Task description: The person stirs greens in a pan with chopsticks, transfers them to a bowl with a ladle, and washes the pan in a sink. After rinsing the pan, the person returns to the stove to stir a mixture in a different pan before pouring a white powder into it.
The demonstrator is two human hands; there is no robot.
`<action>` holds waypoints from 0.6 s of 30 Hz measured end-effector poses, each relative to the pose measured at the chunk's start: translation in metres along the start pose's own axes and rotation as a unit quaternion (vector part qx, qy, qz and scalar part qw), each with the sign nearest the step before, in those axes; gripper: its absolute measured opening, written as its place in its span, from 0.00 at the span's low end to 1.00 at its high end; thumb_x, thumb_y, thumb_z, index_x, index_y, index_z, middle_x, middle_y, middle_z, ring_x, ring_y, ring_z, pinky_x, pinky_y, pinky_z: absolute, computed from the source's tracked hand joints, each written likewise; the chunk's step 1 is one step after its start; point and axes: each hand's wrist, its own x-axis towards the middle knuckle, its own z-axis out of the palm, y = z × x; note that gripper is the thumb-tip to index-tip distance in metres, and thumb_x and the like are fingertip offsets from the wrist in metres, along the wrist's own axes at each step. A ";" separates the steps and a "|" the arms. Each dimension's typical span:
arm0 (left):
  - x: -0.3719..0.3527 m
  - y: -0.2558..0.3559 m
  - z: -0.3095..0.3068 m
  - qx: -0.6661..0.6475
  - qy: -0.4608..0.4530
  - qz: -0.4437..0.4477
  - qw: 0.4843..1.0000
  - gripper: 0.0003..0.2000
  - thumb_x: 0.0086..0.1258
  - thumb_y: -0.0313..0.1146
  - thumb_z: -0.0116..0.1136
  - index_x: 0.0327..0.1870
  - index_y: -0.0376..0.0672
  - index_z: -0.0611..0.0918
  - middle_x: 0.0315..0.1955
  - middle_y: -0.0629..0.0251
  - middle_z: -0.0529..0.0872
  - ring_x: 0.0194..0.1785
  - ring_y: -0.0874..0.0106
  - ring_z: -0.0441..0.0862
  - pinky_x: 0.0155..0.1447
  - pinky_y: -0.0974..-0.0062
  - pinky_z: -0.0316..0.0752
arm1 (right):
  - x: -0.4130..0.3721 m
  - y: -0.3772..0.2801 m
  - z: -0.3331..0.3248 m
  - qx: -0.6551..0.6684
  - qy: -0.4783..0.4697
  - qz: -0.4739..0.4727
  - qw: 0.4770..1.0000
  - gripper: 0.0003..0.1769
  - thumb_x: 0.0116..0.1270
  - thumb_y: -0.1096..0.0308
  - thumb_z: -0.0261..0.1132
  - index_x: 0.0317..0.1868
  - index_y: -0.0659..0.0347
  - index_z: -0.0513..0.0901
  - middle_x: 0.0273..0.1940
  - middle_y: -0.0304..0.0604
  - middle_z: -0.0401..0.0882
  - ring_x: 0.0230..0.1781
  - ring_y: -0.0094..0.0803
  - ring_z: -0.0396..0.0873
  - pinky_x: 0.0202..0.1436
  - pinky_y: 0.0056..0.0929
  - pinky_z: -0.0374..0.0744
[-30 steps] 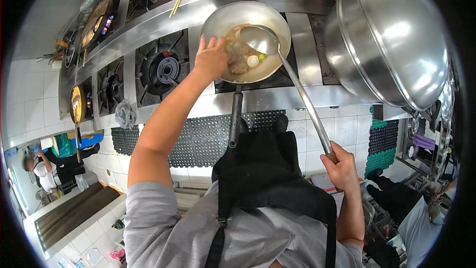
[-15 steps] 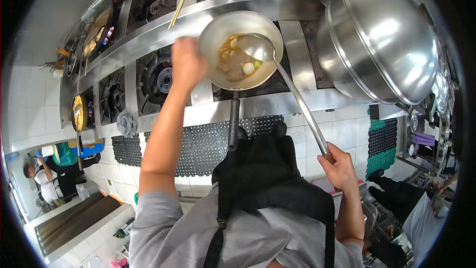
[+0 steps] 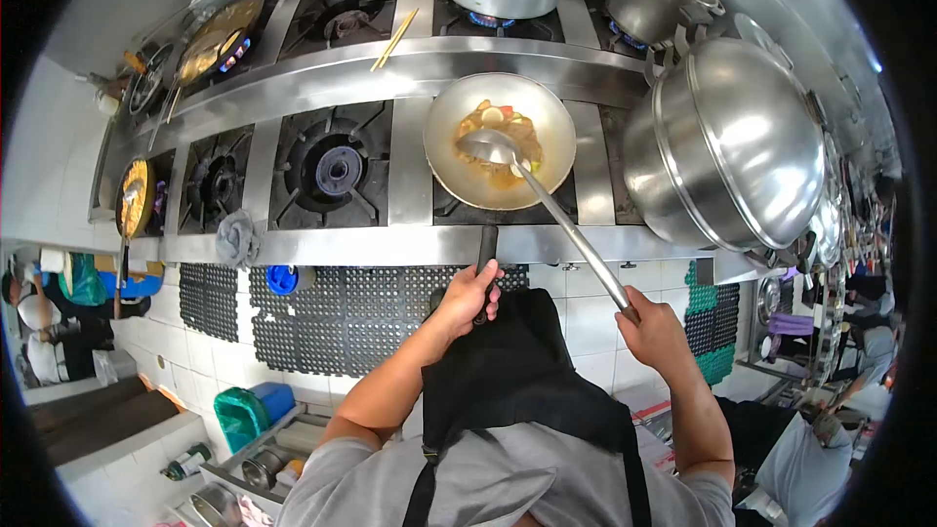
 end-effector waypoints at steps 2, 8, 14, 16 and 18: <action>-0.008 0.003 0.005 -0.011 0.006 0.001 1.000 0.19 0.77 0.49 0.48 0.45 0.38 0.73 0.19 0.69 0.71 0.17 0.75 0.68 0.22 0.74 0.67 | -0.001 -0.005 -0.006 -0.015 0.000 0.001 1.000 0.20 0.60 0.68 0.65 0.53 0.62 0.76 0.24 0.55 0.79 0.27 0.57 0.80 0.30 0.48 0.76; -0.011 0.002 0.012 -0.026 0.025 0.019 0.999 0.19 0.77 0.48 0.49 0.45 0.36 0.74 0.19 0.69 0.71 0.16 0.76 0.67 0.21 0.76 0.66 | 0.017 0.035 -0.010 -0.020 -0.040 -0.027 0.999 0.19 0.59 0.68 0.65 0.52 0.62 0.77 0.24 0.55 0.79 0.28 0.58 0.79 0.32 0.48 0.75; -0.008 -0.005 0.014 -0.012 0.067 0.059 0.996 0.21 0.78 0.50 0.45 0.49 0.37 0.74 0.22 0.62 0.80 0.17 0.73 0.74 0.20 0.76 0.71 | 0.036 0.065 -0.039 0.035 -0.046 -0.054 0.997 0.24 0.59 0.71 0.64 0.57 0.65 0.75 0.32 0.61 0.79 0.36 0.60 0.79 0.40 0.48 0.77; -0.017 -0.005 0.015 -0.071 0.109 0.064 0.989 0.22 0.79 0.52 0.41 0.50 0.38 0.73 0.28 0.56 0.83 0.20 0.70 0.78 0.24 0.73 0.77 | 0.053 0.089 -0.016 0.045 0.004 -0.127 0.991 0.26 0.58 0.71 0.64 0.59 0.65 0.74 0.32 0.62 0.79 0.37 0.60 0.79 0.41 0.48 0.77; -0.026 -0.024 -0.002 -0.108 0.132 0.102 0.980 0.26 0.77 0.56 0.42 0.57 0.39 0.72 0.40 0.54 0.82 0.31 0.68 0.81 0.34 0.69 0.79 | 0.066 0.103 -0.002 0.056 0.053 -0.197 0.977 0.28 0.58 0.72 0.63 0.62 0.65 0.73 0.32 0.63 0.79 0.38 0.61 0.79 0.42 0.47 0.77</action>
